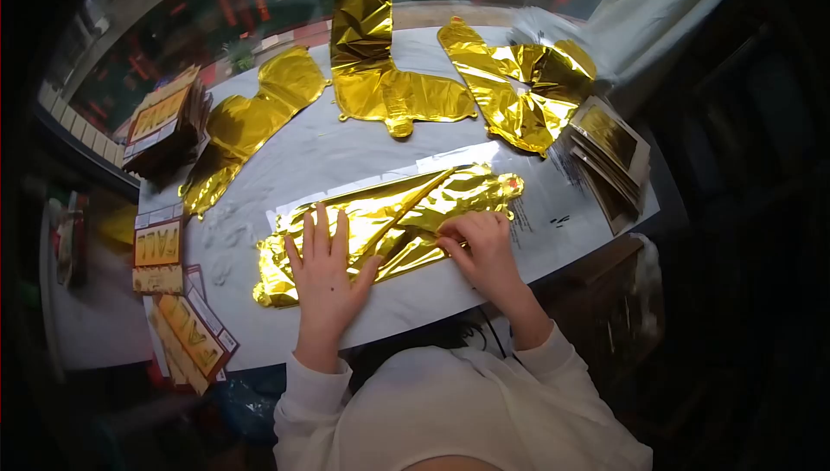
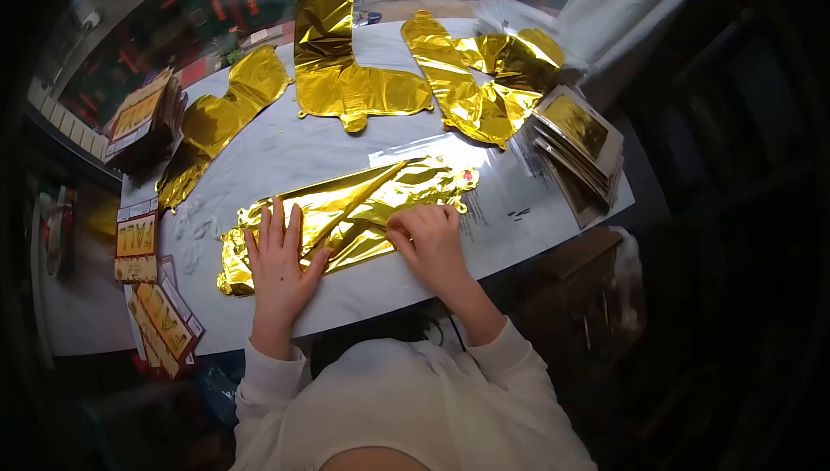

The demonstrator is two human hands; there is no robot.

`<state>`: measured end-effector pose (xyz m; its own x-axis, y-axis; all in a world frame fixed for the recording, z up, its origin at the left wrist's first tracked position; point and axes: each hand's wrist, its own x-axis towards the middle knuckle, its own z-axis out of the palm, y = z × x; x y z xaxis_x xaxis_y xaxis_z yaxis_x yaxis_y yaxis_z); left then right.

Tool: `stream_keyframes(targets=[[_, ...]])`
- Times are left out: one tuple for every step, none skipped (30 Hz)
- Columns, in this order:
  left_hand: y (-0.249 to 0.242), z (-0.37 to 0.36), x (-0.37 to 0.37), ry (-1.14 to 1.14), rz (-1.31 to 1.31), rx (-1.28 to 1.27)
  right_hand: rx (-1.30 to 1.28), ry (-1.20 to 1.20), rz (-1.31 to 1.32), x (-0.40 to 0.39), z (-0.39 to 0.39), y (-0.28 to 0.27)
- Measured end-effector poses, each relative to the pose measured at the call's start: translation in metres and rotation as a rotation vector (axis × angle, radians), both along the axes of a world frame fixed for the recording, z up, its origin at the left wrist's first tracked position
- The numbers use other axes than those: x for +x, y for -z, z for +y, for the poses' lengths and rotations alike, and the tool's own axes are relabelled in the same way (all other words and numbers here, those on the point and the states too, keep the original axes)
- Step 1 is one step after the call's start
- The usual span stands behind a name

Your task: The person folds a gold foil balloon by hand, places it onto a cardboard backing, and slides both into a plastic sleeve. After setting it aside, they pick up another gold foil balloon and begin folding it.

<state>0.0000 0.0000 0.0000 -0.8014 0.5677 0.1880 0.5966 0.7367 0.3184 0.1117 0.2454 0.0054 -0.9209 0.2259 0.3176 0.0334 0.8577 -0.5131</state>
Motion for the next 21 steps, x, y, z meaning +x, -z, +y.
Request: stream_keyframes(targets=[[0.000,-0.001,0.000,-0.010,0.009,0.004,-0.003,0.003,0.022,-0.001,-0.002,0.000],[-0.001,-0.002,-0.001,-0.018,0.017,0.009,-0.006,0.008,0.044,-0.002,-0.004,0.000],[0.000,0.004,0.003,-0.010,0.012,0.012,-0.003,0.016,0.039,0.001,0.000,-0.001],[0.001,0.004,0.002,-0.015,0.018,0.006,0.056,0.048,0.030,-0.001,-0.002,-0.002],[0.001,0.004,0.001,-0.021,0.021,-0.004,0.112,0.079,0.018,-0.003,-0.006,-0.003],[0.000,0.004,0.001,-0.007,0.012,0.008,0.111,0.085,0.015,-0.005,-0.014,-0.006],[0.001,0.004,0.001,0.000,0.011,0.007,0.135,0.077,0.076,-0.009,-0.026,-0.012],[0.001,0.004,0.001,-0.004,0.022,-0.007,0.159,0.069,0.138,-0.013,-0.037,-0.013],[0.002,0.004,0.001,-0.009,0.034,-0.020,0.144,-0.032,0.117,-0.017,-0.049,-0.009],[0.003,0.004,0.000,-0.005,0.033,-0.022,0.128,-0.134,0.094,-0.020,-0.062,-0.004],[0.004,0.003,0.000,-0.005,0.040,-0.045,0.125,-0.130,0.094,-0.023,-0.075,-0.001],[0.005,0.002,0.000,-0.006,0.048,-0.067,0.089,-0.216,0.055,-0.025,-0.088,0.001],[0.008,0.001,-0.001,-0.002,0.047,-0.069,0.053,-0.303,0.016,-0.027,-0.097,0.003],[0.011,0.000,-0.002,0.002,0.080,-0.100,0.051,-0.300,0.017,-0.027,-0.103,0.007],[0.012,-0.001,-0.003,0.006,0.114,-0.130,0.049,-0.296,-0.002,-0.028,-0.106,0.010],[0.012,-0.001,-0.003,0.007,0.116,-0.132,0.045,-0.293,-0.020,-0.029,-0.108,0.013],[0.010,0.000,-0.002,0.000,0.117,-0.136,0.043,-0.292,-0.020,-0.028,-0.107,0.015],[0.010,0.001,-0.001,-0.007,0.116,-0.139,0.056,-0.288,-0.046,-0.026,-0.105,0.012],[0.010,0.001,-0.001,-0.007,0.116,-0.139,0.070,-0.284,-0.070,-0.023,-0.103,0.010],[0.010,0.001,-0.001,-0.008,0.122,-0.128,0.070,-0.284,-0.071,-0.020,-0.101,0.007],[0.009,0.002,-0.001,-0.010,0.128,-0.117,0.060,-0.293,-0.094,-0.017,-0.098,0.004]])
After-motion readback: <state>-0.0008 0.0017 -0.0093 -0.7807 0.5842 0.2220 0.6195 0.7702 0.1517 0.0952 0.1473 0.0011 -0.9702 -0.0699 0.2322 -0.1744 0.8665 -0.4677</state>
